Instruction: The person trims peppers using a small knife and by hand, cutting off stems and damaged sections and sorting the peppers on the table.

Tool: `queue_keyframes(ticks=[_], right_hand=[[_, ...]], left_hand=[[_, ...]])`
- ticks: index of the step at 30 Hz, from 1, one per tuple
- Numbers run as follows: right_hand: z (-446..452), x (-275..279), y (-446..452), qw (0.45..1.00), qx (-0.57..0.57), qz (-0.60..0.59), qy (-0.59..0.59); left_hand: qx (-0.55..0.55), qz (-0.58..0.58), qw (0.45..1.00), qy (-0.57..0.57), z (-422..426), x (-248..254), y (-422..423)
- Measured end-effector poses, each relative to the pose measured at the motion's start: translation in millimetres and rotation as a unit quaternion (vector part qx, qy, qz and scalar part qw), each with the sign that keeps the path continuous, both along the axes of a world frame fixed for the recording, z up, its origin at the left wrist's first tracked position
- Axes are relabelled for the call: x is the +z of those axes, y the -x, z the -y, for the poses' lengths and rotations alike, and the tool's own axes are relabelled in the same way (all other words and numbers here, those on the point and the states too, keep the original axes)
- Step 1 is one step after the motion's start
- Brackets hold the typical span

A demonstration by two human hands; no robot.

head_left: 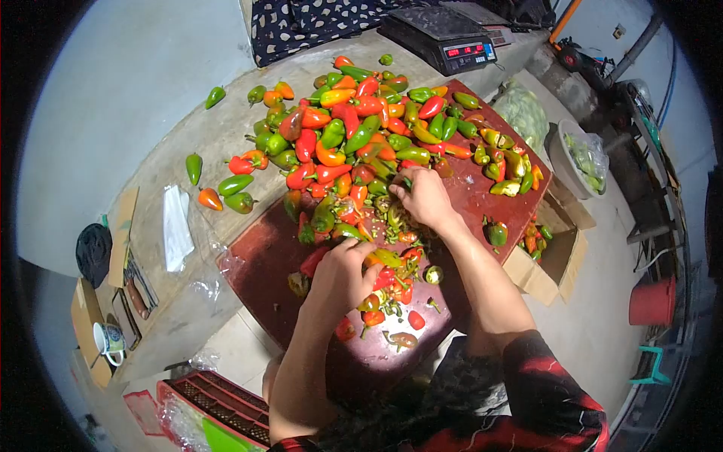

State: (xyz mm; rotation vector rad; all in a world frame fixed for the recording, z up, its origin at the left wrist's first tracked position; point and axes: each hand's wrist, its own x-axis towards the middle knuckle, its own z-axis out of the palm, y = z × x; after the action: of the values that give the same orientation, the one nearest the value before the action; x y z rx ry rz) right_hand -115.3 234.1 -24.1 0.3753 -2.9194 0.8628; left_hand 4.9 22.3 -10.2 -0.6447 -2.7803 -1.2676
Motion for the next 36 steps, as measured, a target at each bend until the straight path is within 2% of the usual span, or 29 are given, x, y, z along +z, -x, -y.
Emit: queue_keyframes(ticks=[4, 12, 15, 18, 23, 25, 27, 29, 30, 31, 33, 35, 36], right_hand=[[6, 0, -5, 0.999, -0.027, -0.007, -0.044], [9, 0, -4, 0.99, 0.016, 0.006, -0.143], [6, 6, -5, 0.994, 0.004, 0.037, -0.101], [3, 7, 0, 0.994, -0.021, 0.058, -0.092], [8, 3, -2, 0.995, 0.003, 0.027, -0.093], [7, 5, -2, 0.992, -0.01, 0.03, -0.121], [2, 4, -3, 0.996, -0.014, -0.009, -0.091], [-6, 13, -4, 0.997, -0.037, 0.059, 0.022], [-7, 12, -9, 0.997, -0.028, 0.005, 0.077], [-10, 13, -11, 0.997, -0.024, 0.003, 0.076], [-11, 13, -17, 0.951, -0.016, 0.146, 0.273], [6, 42, -40, 0.875, -0.043, 0.268, 0.401], [9, 39, -46, 0.85, -0.019, 0.296, 0.435]], left_hand=[[-0.001, 0.0, 1.0, 0.005, -2, 0, 0], [0.015, 0.005, 1.0, -0.003, -3, -7, -1], [-0.009, -0.047, 0.999, -0.01, -2, -14, 4], [0.01, -0.035, 0.999, -0.022, -2, -8, 6], [0.007, 0.013, 1.0, -0.006, -2, -7, 6], [0.012, 0.012, 1.0, -0.015, -2, -7, 5], [0.019, 0.008, 0.999, -0.027, -1, -8, 5], [0.042, 0.018, 0.997, -0.059, -1, -9, 7], [0.046, 0.016, 0.997, -0.061, -1, -6, 8], [0.062, 0.039, 0.994, -0.086, -2, 0, 9], [0.081, 0.062, 0.989, -0.11, -4, 2, 11], [0.127, 0.108, 0.941, -0.294, -9, -5, 13], [0.132, 0.16, 0.91, -0.359, -9, -1, 14]])
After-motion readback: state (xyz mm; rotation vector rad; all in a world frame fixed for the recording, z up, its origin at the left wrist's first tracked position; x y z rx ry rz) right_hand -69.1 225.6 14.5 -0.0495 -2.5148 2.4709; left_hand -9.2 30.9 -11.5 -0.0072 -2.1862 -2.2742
